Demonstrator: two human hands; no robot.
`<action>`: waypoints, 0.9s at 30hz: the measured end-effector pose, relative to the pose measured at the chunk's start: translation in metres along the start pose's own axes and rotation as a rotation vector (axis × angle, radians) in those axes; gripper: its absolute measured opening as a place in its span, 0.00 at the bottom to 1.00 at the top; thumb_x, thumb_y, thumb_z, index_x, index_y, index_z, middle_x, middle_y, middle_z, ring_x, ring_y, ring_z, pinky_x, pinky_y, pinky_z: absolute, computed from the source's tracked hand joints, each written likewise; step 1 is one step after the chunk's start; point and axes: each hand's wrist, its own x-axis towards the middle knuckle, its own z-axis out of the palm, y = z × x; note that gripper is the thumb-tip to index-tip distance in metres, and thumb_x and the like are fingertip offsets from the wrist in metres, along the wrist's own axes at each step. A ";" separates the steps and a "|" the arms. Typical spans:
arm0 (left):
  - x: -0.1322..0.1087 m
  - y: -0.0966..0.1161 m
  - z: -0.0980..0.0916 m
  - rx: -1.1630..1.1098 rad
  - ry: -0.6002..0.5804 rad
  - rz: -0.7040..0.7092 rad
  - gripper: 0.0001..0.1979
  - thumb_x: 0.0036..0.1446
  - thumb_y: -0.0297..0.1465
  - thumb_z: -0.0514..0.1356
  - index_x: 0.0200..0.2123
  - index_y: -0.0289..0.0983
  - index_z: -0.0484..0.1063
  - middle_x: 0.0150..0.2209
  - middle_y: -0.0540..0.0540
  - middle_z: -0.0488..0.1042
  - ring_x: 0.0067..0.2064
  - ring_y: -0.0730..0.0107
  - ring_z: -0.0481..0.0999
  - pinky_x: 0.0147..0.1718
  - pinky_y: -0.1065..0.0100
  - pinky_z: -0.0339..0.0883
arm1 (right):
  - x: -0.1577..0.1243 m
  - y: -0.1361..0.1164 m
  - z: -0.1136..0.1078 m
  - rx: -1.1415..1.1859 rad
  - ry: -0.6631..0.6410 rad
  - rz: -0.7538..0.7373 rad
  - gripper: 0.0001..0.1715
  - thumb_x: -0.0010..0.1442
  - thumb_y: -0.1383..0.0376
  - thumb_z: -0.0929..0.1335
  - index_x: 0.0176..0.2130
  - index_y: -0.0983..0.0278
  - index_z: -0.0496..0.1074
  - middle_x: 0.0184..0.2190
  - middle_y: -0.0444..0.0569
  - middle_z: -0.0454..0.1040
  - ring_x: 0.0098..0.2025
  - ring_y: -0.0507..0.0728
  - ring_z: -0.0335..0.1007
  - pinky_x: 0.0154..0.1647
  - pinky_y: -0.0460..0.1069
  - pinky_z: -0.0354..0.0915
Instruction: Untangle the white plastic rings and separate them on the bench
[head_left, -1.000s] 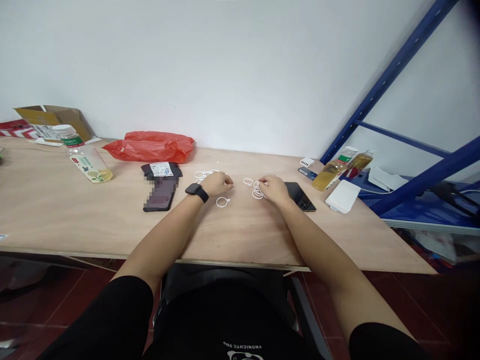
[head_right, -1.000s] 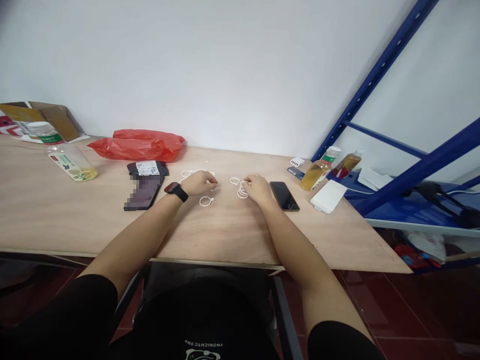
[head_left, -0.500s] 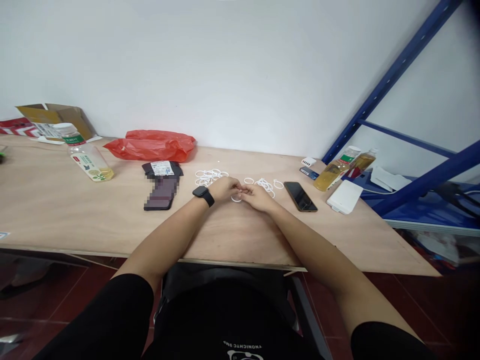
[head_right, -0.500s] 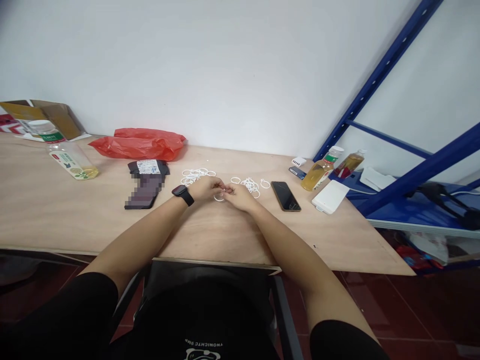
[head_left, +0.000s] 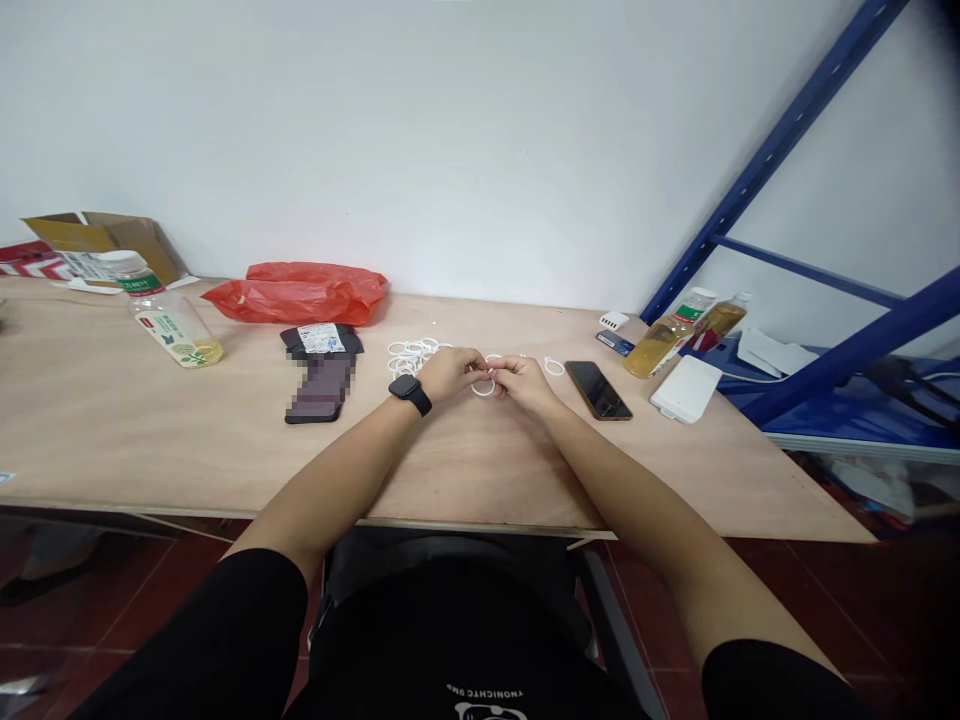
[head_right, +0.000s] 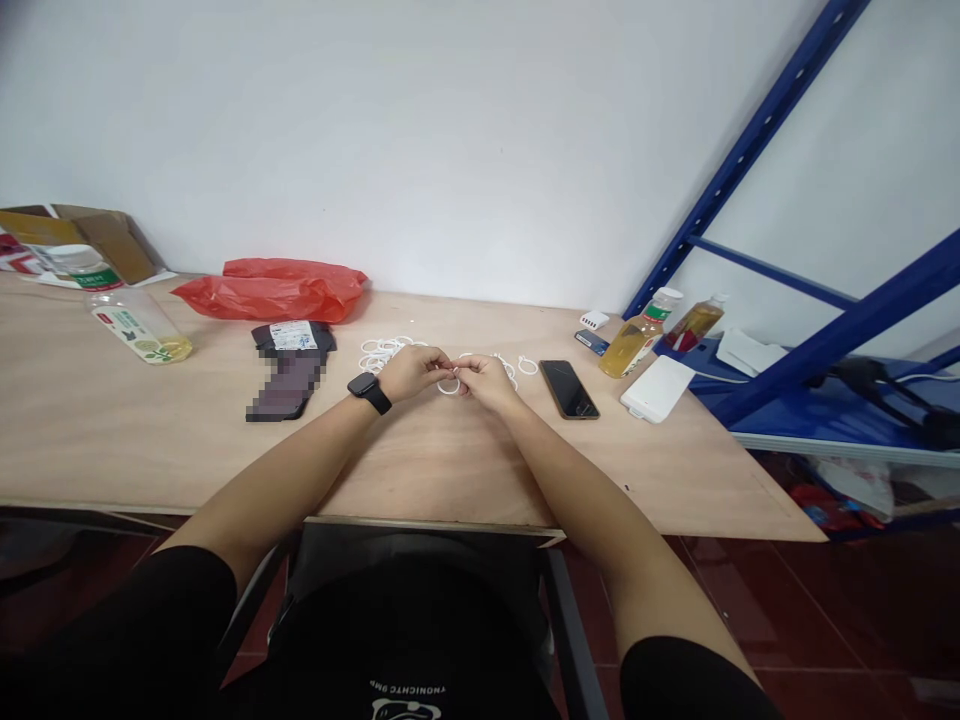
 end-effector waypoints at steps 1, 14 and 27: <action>0.000 0.001 0.000 0.018 -0.004 0.019 0.08 0.58 0.36 0.63 0.36 0.37 0.77 0.33 0.48 0.79 0.33 0.70 0.76 0.33 0.70 0.64 | 0.000 0.000 0.000 -0.020 0.013 -0.008 0.12 0.44 0.63 0.68 0.30 0.66 0.77 0.16 0.42 0.71 0.18 0.49 0.63 0.21 0.44 0.59; 0.003 0.012 0.012 0.160 0.102 0.034 0.11 0.63 0.36 0.58 0.37 0.38 0.78 0.36 0.45 0.79 0.36 0.66 0.76 0.39 0.67 0.66 | 0.010 0.009 -0.011 -0.253 0.143 -0.160 0.16 0.46 0.65 0.64 0.35 0.64 0.76 0.24 0.43 0.73 0.25 0.51 0.65 0.26 0.45 0.60; -0.004 -0.055 -0.025 0.353 -0.215 -0.140 0.17 0.44 0.42 0.68 0.36 0.39 0.81 0.38 0.44 0.77 0.37 0.62 0.76 0.38 0.67 0.67 | 0.013 0.005 -0.050 -0.973 0.344 -0.157 0.21 0.57 0.58 0.67 0.49 0.60 0.77 0.49 0.55 0.72 0.45 0.62 0.72 0.46 0.54 0.66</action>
